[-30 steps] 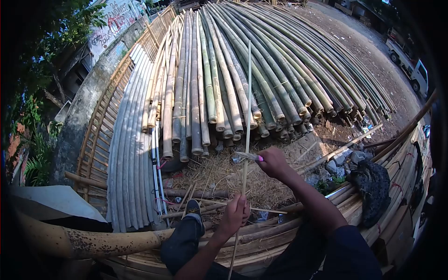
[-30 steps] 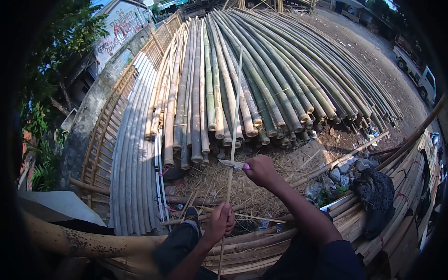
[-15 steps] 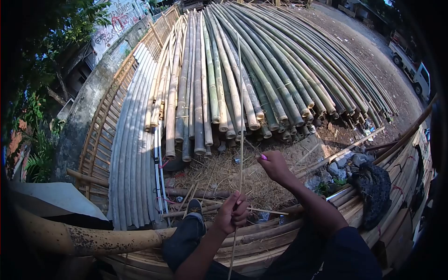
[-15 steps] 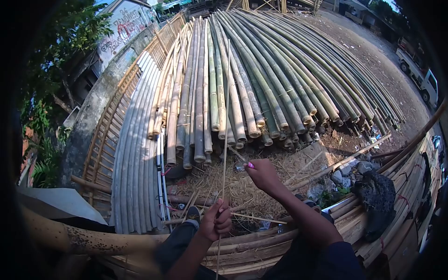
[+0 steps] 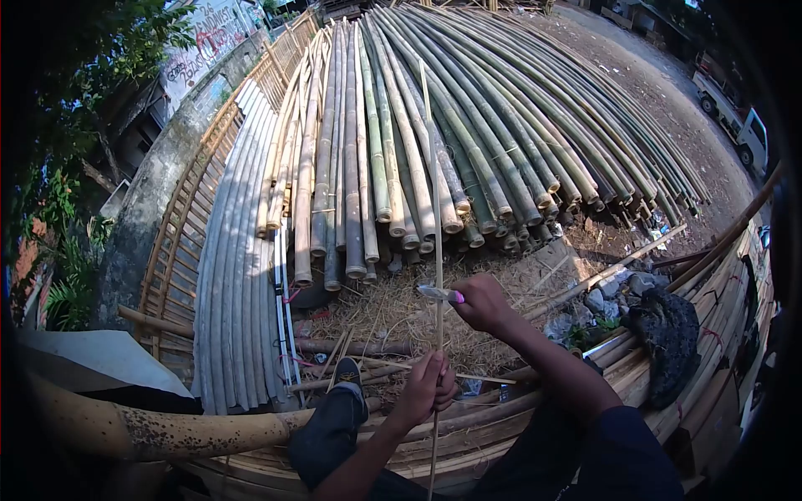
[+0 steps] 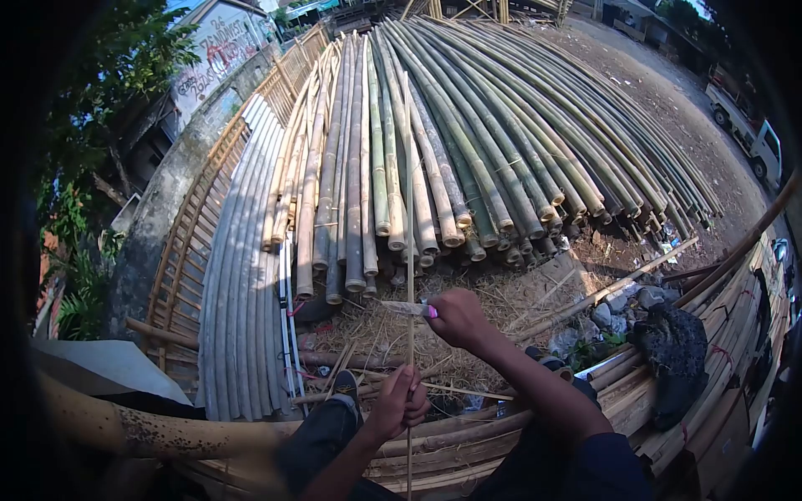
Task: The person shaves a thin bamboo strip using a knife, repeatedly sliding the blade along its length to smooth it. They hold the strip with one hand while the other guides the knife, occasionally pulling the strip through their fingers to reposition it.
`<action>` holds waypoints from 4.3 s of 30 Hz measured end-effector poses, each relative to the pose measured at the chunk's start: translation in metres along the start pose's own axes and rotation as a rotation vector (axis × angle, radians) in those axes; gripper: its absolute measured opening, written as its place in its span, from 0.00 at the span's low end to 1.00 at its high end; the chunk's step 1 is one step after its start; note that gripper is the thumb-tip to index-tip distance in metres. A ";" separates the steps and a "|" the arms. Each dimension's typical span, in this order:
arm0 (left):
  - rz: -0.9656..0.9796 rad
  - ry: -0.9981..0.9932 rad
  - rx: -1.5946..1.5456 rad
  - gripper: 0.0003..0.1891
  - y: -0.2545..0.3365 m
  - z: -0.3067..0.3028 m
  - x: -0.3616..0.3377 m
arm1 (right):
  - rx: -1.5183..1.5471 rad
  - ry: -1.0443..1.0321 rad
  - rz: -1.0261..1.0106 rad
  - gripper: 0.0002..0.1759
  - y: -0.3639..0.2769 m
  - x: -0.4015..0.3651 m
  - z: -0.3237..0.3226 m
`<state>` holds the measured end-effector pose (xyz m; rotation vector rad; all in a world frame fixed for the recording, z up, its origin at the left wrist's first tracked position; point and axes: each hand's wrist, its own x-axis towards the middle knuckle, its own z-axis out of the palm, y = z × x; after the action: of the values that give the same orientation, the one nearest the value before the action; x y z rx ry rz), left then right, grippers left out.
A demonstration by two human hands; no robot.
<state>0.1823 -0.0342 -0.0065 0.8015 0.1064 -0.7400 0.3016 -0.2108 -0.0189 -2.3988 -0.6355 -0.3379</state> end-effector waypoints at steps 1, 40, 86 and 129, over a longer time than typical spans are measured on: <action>-0.003 -0.002 0.001 0.15 0.000 0.001 0.000 | 0.040 0.039 0.142 0.15 0.011 0.006 -0.002; -0.259 -0.104 -0.047 0.16 -0.026 0.009 -0.005 | -0.073 0.077 0.352 0.13 0.084 0.015 -0.028; -0.116 -0.143 -0.363 0.14 -0.011 0.002 -0.007 | 0.080 0.021 0.499 0.19 0.097 0.007 0.023; -0.097 0.079 -0.073 0.14 0.040 -0.044 0.001 | 0.880 -0.007 0.576 0.18 0.064 0.016 -0.012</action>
<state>0.2164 0.0142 -0.0132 0.7598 0.2434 -0.7915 0.3475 -0.2570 -0.0357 -1.6156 -0.0292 0.1779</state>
